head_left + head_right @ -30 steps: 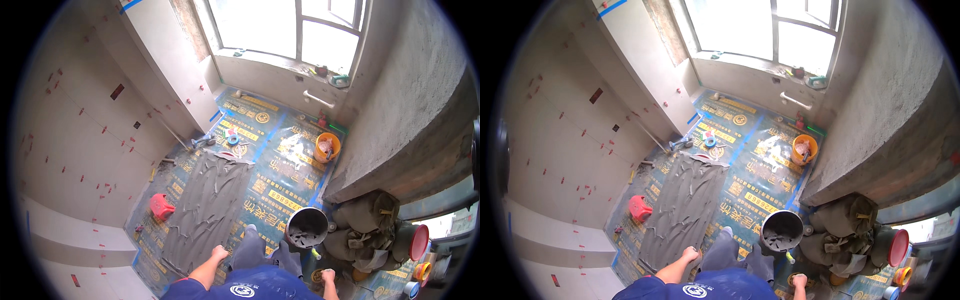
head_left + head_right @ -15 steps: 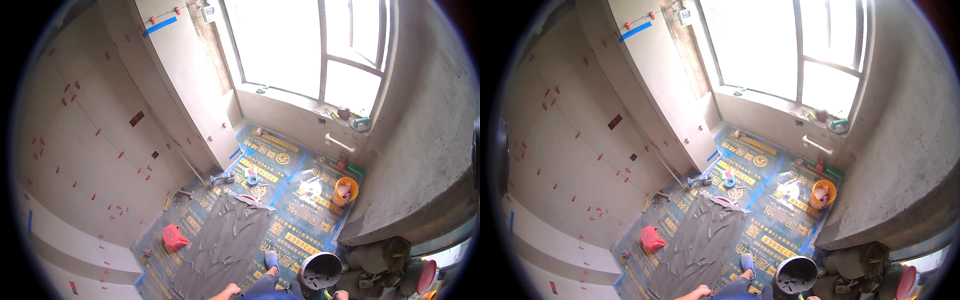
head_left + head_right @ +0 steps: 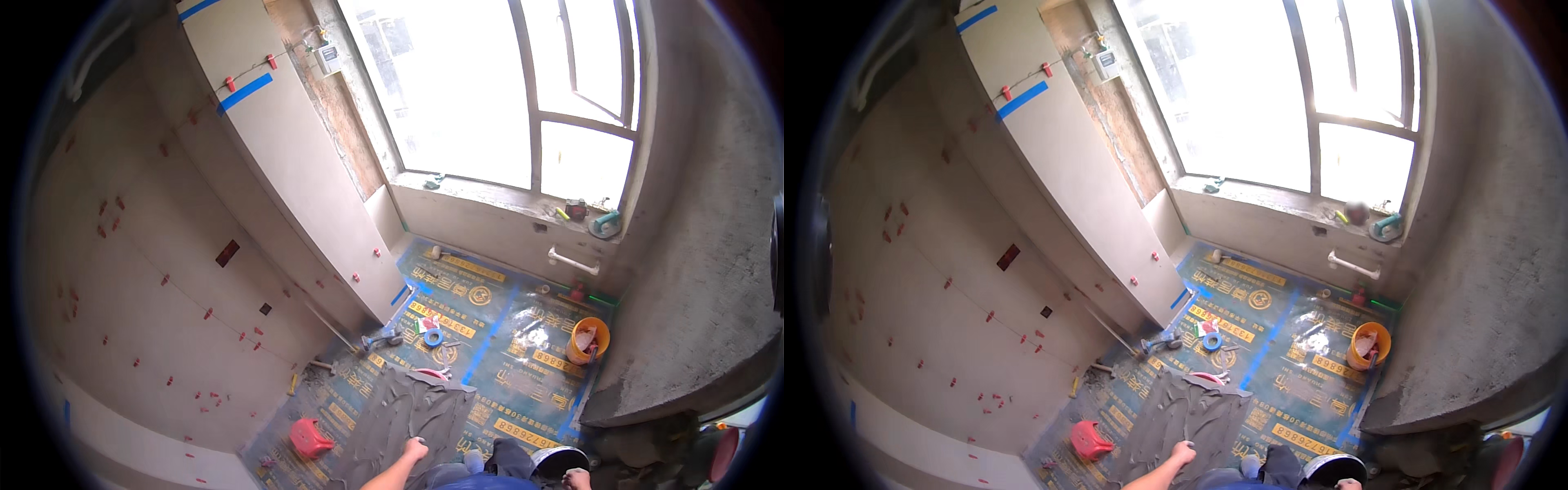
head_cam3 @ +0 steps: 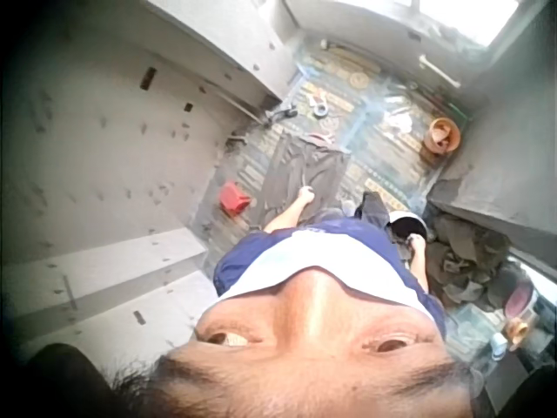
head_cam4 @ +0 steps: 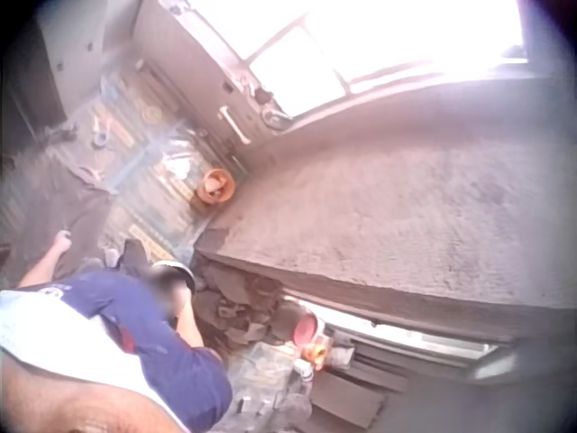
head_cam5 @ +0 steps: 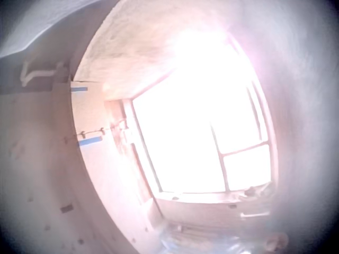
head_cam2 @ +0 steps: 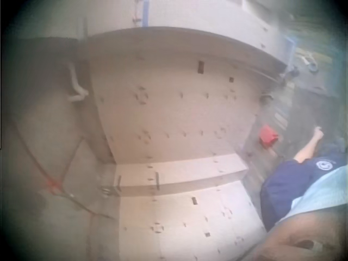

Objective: The person spreads mortar onto a large rectangular tile using a notched trowel, first by placing dollops from a bucket and then smoothing it across the surface.

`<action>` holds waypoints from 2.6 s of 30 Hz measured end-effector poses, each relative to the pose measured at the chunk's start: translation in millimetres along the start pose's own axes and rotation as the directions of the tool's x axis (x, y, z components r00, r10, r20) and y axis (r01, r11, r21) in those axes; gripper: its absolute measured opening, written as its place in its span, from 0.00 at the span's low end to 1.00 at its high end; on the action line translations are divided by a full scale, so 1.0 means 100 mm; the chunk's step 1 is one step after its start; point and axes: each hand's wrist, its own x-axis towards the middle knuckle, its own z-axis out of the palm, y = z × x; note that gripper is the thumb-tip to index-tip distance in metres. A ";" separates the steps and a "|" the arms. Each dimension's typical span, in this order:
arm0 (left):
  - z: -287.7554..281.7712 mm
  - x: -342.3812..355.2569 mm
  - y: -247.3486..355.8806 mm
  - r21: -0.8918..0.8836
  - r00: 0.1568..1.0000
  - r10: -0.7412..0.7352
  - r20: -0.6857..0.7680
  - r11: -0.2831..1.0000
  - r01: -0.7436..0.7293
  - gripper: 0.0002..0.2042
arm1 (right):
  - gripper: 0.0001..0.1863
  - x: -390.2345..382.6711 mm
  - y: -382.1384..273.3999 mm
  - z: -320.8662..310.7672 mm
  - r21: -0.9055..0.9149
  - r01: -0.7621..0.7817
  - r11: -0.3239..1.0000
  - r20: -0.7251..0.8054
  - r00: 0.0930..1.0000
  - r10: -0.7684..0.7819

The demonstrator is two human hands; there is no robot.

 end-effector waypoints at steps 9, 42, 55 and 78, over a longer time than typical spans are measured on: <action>0.31 0.42 0.08 0.151 0.932 -0.205 0.300 0.974 0.166 0.24 | 0.14 0.60 -0.49 -0.36 -0.632 -0.020 0.775 0.046 0.997 0.064; -1.01 2.99 3.63 -0.483 0.921 -0.057 0.384 0.838 0.253 0.21 | 0.11 3.44 -4.20 -0.96 0.367 -0.190 0.911 -0.020 0.977 0.212; -1.71 3.12 4.26 -0.340 0.995 -0.044 -0.087 0.940 0.012 0.20 | 0.10 4.72 -6.79 -0.58 0.080 0.141 0.987 0.161 0.975 -0.153; -0.84 3.20 6.74 -0.820 0.993 0.042 0.107 0.569 0.065 0.28 | 0.06 5.85 -8.22 -2.28 -0.131 0.010 0.991 -0.129 0.991 -0.027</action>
